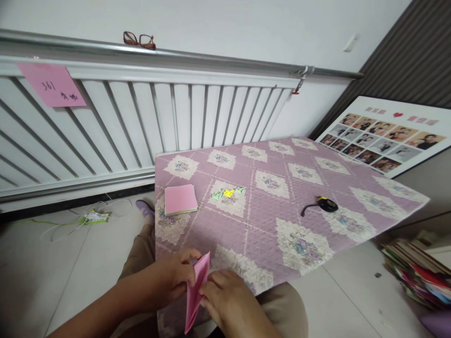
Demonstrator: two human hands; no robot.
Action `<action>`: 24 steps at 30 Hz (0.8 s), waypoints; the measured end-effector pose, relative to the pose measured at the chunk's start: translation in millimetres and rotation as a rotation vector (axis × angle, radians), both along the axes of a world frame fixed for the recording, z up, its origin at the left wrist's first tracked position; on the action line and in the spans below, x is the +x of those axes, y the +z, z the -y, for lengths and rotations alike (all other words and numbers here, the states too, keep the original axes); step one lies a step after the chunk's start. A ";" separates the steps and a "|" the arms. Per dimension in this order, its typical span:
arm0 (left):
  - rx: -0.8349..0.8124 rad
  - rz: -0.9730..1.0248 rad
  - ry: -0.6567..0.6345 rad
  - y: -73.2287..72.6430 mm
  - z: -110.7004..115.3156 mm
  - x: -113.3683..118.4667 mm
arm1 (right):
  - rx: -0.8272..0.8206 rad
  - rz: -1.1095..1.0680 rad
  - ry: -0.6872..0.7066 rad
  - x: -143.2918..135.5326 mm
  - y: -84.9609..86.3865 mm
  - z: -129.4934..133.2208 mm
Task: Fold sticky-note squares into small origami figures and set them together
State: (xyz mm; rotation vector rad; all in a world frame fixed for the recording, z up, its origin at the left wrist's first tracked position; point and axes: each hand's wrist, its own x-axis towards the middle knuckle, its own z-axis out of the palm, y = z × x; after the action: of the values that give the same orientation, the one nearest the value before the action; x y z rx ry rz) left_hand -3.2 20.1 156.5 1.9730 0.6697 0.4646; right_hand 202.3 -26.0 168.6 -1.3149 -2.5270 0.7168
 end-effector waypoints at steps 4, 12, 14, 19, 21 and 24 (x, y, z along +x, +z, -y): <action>0.081 -0.062 0.027 -3.3 0.7 -3.6 | 0.023 -0.034 -0.040 5.7 -1.1 1.5; 0.052 0.019 0.044 -6.6 2.9 -4.7 | 0.003 -0.172 -0.082 10.0 -3.4 5.0; 0.038 0.013 0.041 -4.1 3.1 -4.3 | -0.002 -0.204 -0.087 9.7 -5.2 4.9; -0.130 0.096 0.170 -16.0 5.8 0.1 | -0.064 -0.341 -0.104 9.6 -16.3 2.9; -0.253 0.180 0.242 -26.4 6.5 3.1 | -0.101 -0.406 -0.118 9.4 -22.1 2.6; -0.446 0.319 0.324 -37.7 7.0 6.5 | -0.164 -0.499 -0.165 7.6 -28.8 3.8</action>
State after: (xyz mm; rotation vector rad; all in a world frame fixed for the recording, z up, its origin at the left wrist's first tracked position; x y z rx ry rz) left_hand 3.2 13.1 118.8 1.3401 0.8090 0.7379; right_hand 209.9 -29.8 139.9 -1.1902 -1.9784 1.0765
